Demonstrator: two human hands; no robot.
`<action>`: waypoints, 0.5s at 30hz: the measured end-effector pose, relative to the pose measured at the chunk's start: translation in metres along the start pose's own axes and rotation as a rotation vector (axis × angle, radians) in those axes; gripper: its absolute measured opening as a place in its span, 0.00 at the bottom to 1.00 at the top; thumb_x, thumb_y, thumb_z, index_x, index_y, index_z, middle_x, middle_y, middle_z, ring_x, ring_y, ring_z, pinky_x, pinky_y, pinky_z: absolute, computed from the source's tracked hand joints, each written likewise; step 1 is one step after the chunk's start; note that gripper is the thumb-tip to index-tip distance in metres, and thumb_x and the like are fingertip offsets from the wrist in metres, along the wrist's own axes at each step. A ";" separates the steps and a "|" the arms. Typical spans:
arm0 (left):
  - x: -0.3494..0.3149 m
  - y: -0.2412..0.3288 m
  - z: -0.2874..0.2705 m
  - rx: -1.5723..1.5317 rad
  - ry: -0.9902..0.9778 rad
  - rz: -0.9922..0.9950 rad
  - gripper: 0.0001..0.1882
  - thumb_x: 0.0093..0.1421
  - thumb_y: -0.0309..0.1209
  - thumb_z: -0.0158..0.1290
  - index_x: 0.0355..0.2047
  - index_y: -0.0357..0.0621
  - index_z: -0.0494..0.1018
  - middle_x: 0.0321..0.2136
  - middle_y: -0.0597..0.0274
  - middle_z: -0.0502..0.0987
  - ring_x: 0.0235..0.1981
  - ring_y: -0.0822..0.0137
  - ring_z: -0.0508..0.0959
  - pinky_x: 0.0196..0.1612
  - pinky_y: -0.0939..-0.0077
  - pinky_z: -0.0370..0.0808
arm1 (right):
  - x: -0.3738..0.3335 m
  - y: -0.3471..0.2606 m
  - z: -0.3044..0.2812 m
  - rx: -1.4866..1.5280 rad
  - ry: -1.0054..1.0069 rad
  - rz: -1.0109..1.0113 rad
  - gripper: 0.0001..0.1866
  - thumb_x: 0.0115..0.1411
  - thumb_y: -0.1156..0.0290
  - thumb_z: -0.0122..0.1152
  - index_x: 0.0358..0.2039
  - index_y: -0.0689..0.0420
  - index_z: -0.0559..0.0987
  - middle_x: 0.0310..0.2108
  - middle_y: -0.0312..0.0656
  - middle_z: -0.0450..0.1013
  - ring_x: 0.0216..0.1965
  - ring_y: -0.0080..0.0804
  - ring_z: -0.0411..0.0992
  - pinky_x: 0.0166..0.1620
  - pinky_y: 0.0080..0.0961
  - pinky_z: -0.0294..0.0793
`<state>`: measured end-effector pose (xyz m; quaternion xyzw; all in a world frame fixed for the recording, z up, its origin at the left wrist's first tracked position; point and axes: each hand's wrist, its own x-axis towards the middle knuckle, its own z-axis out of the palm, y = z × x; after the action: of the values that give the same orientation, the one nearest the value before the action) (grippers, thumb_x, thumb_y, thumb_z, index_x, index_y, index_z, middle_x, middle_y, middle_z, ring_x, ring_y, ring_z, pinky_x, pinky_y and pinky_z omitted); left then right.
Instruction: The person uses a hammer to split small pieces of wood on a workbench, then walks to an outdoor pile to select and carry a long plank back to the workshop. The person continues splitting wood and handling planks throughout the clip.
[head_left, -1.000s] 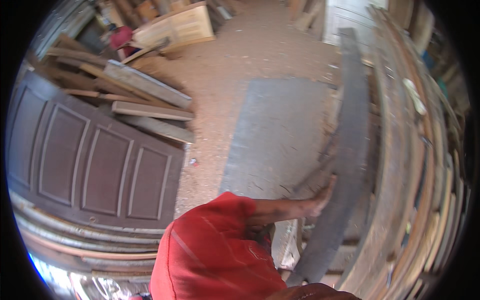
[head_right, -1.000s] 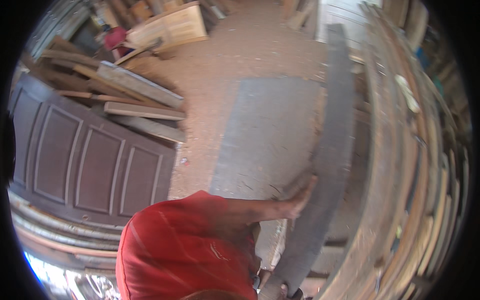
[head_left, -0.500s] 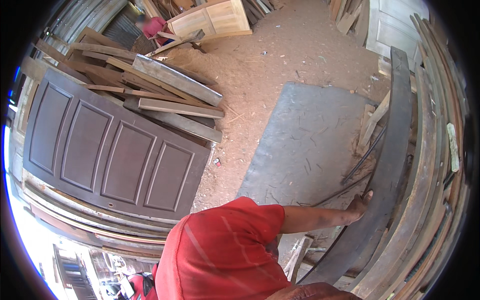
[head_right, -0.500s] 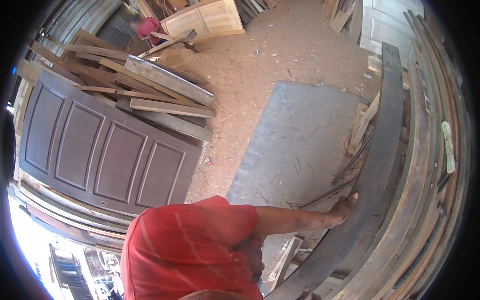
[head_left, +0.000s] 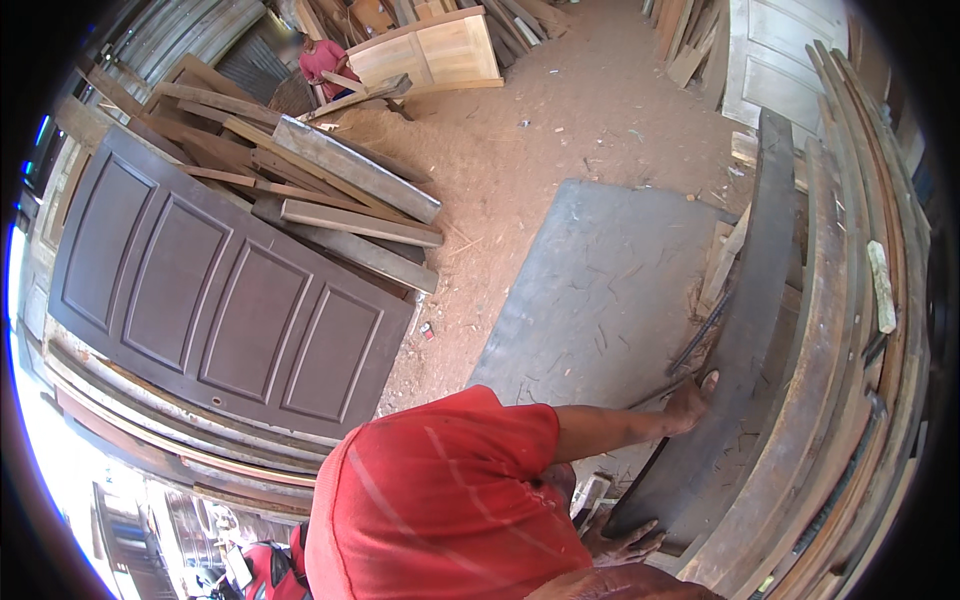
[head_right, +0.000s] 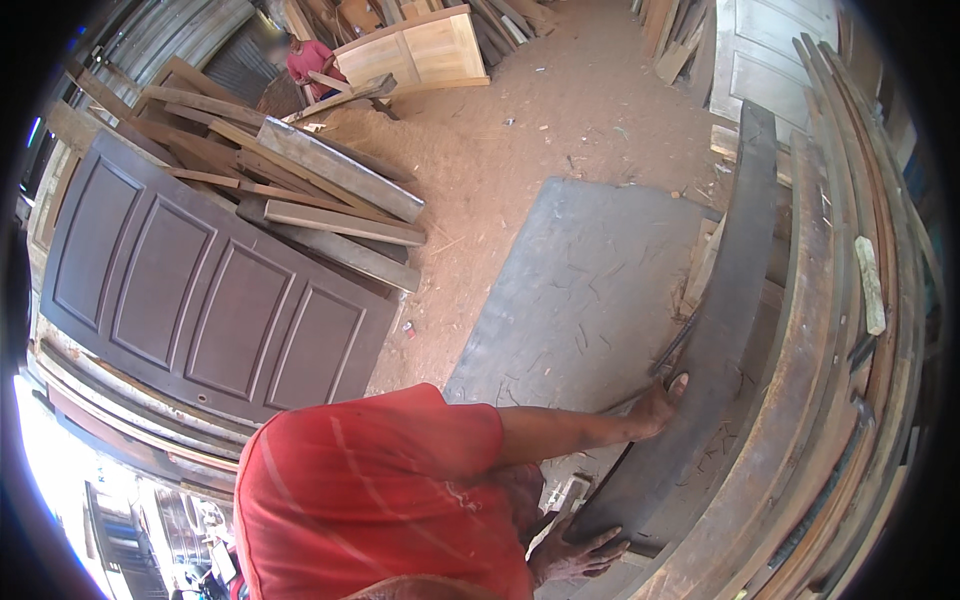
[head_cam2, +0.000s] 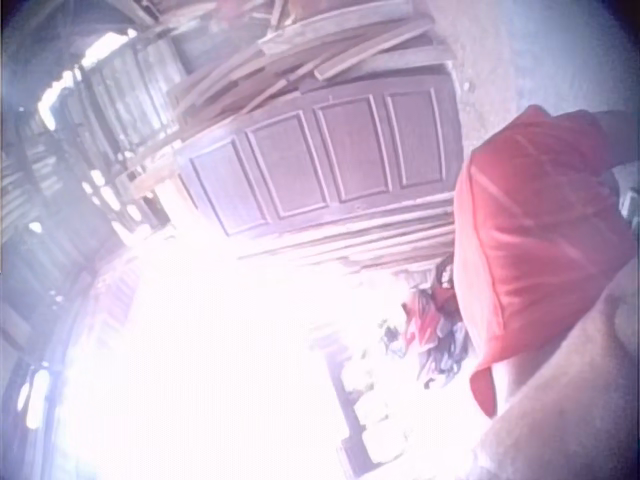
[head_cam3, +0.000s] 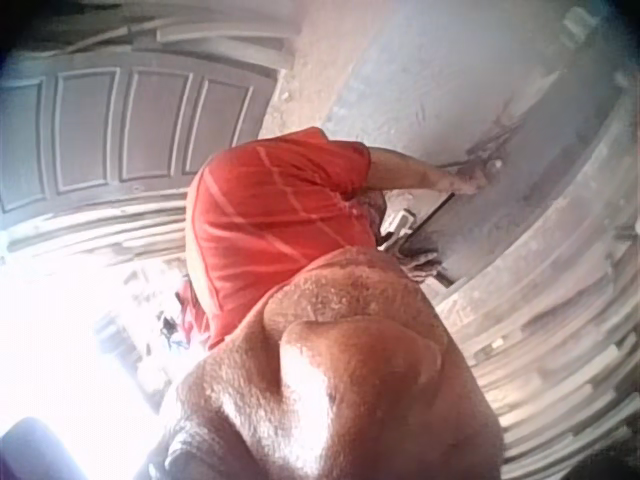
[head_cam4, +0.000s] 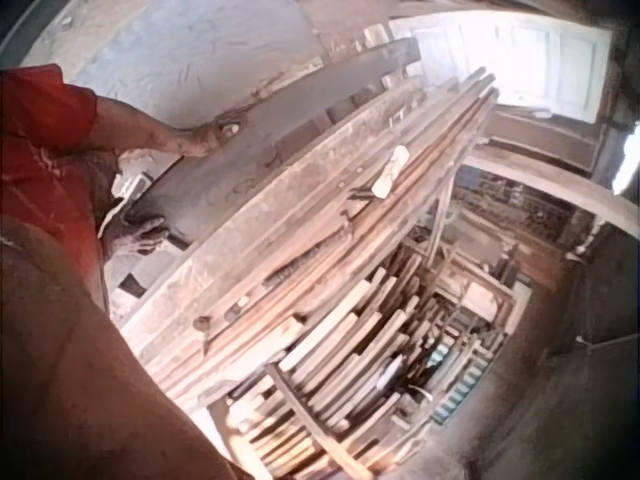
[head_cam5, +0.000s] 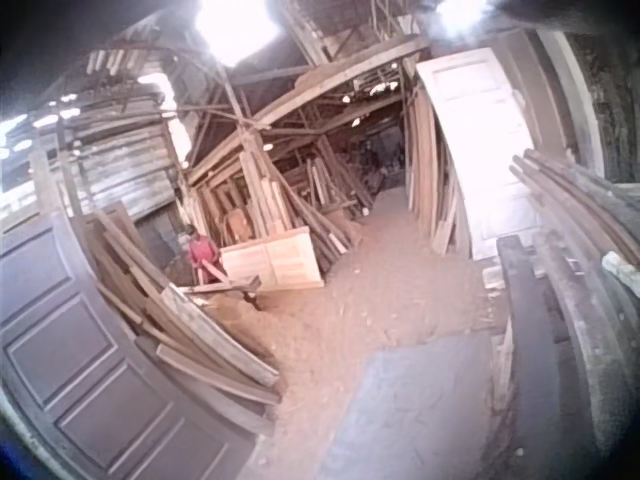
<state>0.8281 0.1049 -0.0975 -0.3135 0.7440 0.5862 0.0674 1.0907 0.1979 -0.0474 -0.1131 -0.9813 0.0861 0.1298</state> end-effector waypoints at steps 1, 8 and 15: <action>0.002 0.000 0.001 0.008 0.001 -0.011 0.46 0.59 0.64 0.36 0.47 0.21 0.62 0.44 0.26 0.69 0.49 0.39 0.70 0.51 0.56 0.66 | 0.000 -0.001 0.000 -0.004 -0.018 0.012 0.46 0.48 0.45 0.65 0.63 0.49 0.58 0.61 0.54 0.54 0.60 0.53 0.57 0.56 0.52 0.59; 0.016 -0.015 -0.001 -0.195 -0.216 0.117 0.50 0.56 0.69 0.34 0.52 0.25 0.62 0.46 0.33 0.70 0.51 0.42 0.70 0.54 0.57 0.65 | 0.002 -0.006 -0.010 0.021 -0.070 0.067 0.45 0.46 0.51 0.67 0.62 0.49 0.58 0.61 0.54 0.54 0.61 0.53 0.54 0.58 0.52 0.55; 0.006 0.000 -0.017 -0.149 -0.186 0.059 0.49 0.57 0.66 0.38 0.60 0.30 0.51 0.57 0.39 0.61 0.59 0.51 0.61 0.61 0.62 0.56 | 0.020 -0.015 -0.024 0.067 -0.241 0.243 0.59 0.34 0.52 0.75 0.65 0.49 0.52 0.62 0.59 0.49 0.63 0.58 0.48 0.60 0.57 0.48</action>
<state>0.8273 0.0873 -0.0952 -0.2397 0.6978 0.6681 0.0955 1.0758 0.1915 -0.0165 -0.2153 -0.9655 0.1467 0.0037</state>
